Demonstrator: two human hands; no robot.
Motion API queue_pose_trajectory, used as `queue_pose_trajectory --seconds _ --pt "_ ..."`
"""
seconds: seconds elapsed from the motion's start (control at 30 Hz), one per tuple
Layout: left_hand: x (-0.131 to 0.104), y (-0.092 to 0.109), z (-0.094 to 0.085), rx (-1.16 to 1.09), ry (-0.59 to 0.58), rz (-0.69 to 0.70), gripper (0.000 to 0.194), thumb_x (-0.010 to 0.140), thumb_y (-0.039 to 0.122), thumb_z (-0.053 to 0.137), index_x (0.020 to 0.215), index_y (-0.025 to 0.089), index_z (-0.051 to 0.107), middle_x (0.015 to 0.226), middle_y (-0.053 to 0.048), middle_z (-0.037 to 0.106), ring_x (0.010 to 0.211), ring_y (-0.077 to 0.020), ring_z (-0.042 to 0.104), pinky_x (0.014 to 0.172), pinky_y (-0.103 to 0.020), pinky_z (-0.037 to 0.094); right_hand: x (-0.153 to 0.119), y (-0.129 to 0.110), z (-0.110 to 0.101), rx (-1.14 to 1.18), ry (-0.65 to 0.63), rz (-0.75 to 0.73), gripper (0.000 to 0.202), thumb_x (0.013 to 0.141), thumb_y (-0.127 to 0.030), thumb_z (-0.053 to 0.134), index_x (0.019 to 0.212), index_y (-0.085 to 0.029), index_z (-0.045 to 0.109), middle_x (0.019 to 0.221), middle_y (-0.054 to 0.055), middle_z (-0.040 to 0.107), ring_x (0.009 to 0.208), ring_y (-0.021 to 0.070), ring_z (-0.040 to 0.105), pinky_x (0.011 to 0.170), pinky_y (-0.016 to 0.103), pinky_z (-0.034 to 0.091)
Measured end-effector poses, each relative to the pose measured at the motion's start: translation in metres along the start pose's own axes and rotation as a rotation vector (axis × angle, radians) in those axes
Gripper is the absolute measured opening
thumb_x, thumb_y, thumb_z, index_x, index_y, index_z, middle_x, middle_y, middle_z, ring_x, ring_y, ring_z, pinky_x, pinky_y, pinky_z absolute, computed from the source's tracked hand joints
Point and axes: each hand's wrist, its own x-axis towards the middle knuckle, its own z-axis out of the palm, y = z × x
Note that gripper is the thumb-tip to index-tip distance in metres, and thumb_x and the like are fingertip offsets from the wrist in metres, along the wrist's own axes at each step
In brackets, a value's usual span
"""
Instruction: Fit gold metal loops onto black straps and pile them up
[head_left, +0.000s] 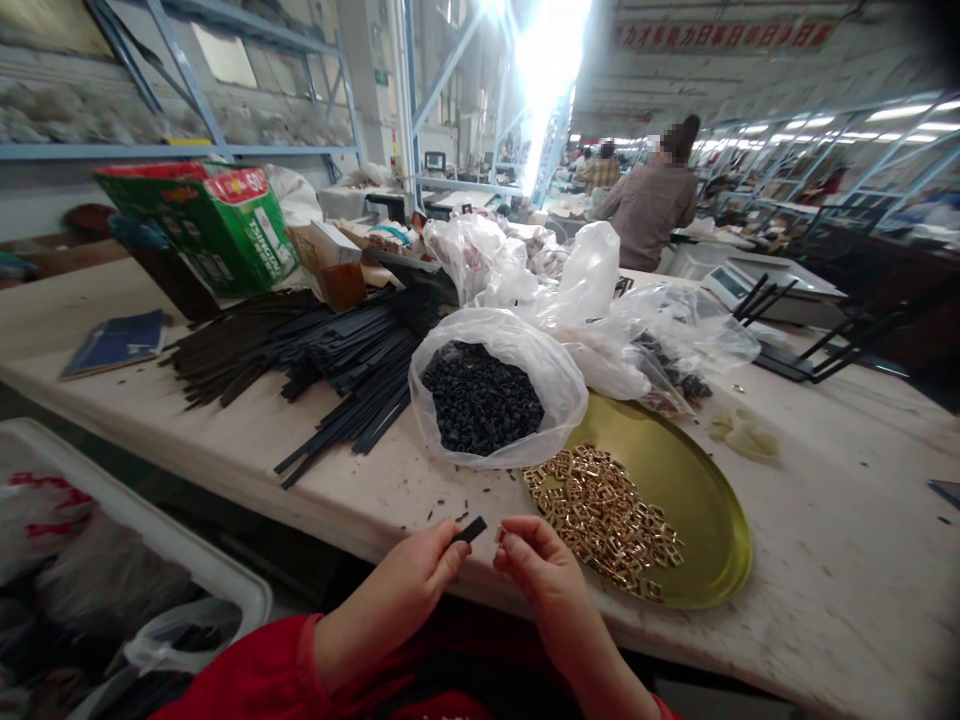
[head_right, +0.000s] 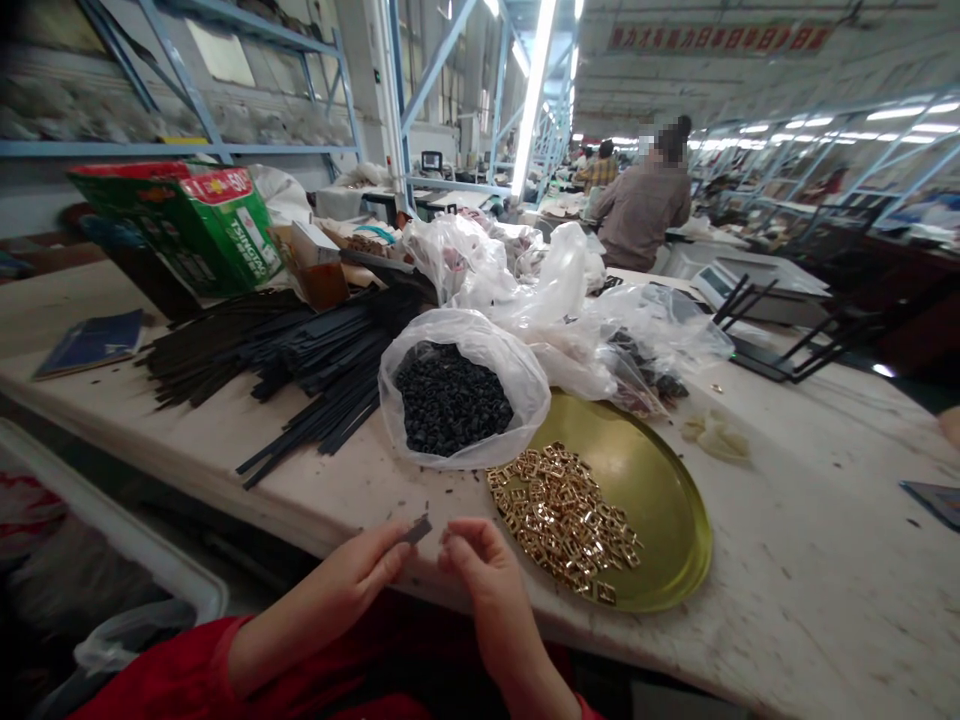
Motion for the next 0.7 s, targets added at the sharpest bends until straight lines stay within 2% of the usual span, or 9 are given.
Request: queue_pose_trajectory --seconds 0.07,0.13,0.33,0.43,0.53,0.63,0.7 --pt "-0.002 0.001 -0.001 0.013 -0.051 0.012 0.026 0.088 0.029 0.036 0.084 0.017 0.058 0.082 -0.003 0.063 0.075 -0.0167 0.054 0.067 -0.023 0.039 -0.002 0.0 0.004 0.197 0.015 0.097 0.023 0.064 -0.03 0.074 0.081 -0.021 0.062 0.072 -0.004 0.061 0.06 0.0078 0.056 0.063 0.021 0.047" --pt "-0.003 0.004 0.0 0.018 -0.083 0.039 0.026 0.088 0.026 0.036 0.08 0.017 0.058 0.08 -0.003 0.062 0.073 -0.0164 0.054 0.066 -0.023 0.038 -0.006 0.004 0.009 0.274 -0.015 0.149 0.024 0.063 -0.029 0.075 0.081 -0.02 0.063 0.073 -0.003 0.063 0.06 0.0077 0.057 0.063 0.022 0.048" --pt "-0.005 0.013 0.004 0.006 -0.11 0.042 0.026 0.087 0.024 0.035 0.074 0.016 0.056 0.075 -0.003 0.061 0.069 -0.0151 0.053 0.062 -0.022 0.036 -0.017 0.014 0.015 0.072 0.0 0.048 0.028 0.063 -0.036 0.075 0.081 -0.017 0.065 0.069 -0.001 0.064 0.059 0.0106 0.058 0.059 0.023 0.048" --pt "-0.007 0.014 0.003 -0.012 -0.111 0.002 0.023 0.085 0.023 0.038 0.071 0.016 0.055 0.07 -0.001 0.059 0.065 -0.0139 0.051 0.058 -0.022 0.034 -0.017 0.009 0.013 0.125 0.047 0.052 0.027 0.064 -0.036 0.074 0.083 -0.018 0.063 0.069 -0.002 0.062 0.058 0.0096 0.057 0.059 0.022 0.048" --pt "-0.011 0.014 0.001 -0.117 -0.128 -0.024 0.019 0.083 0.023 0.039 0.074 0.017 0.055 0.069 0.001 0.057 0.063 -0.0126 0.05 0.057 -0.021 0.035 -0.015 0.007 0.012 0.154 0.063 0.069 0.028 0.064 -0.035 0.074 0.083 -0.019 0.062 0.071 -0.003 0.061 0.057 0.0089 0.056 0.058 0.022 0.047" --pt "-0.012 0.01 0.004 -0.258 -0.123 -0.03 0.015 0.081 0.025 0.043 0.081 0.016 0.054 0.071 0.001 0.057 0.065 -0.0128 0.051 0.061 -0.021 0.038 -0.017 0.014 0.015 0.073 0.016 0.042 0.027 0.064 -0.036 0.073 0.081 -0.018 0.062 0.071 -0.002 0.062 0.059 0.0102 0.055 0.058 0.022 0.046" --pt "-0.012 0.007 0.007 -0.334 -0.106 -0.053 0.016 0.081 0.029 0.045 0.079 0.015 0.052 0.068 0.001 0.056 0.064 -0.0128 0.051 0.06 -0.022 0.039 -0.02 0.02 0.017 0.016 -0.022 0.019 0.028 0.066 -0.039 0.072 0.082 -0.017 0.063 0.07 -0.001 0.062 0.061 0.0118 0.055 0.058 0.023 0.045"
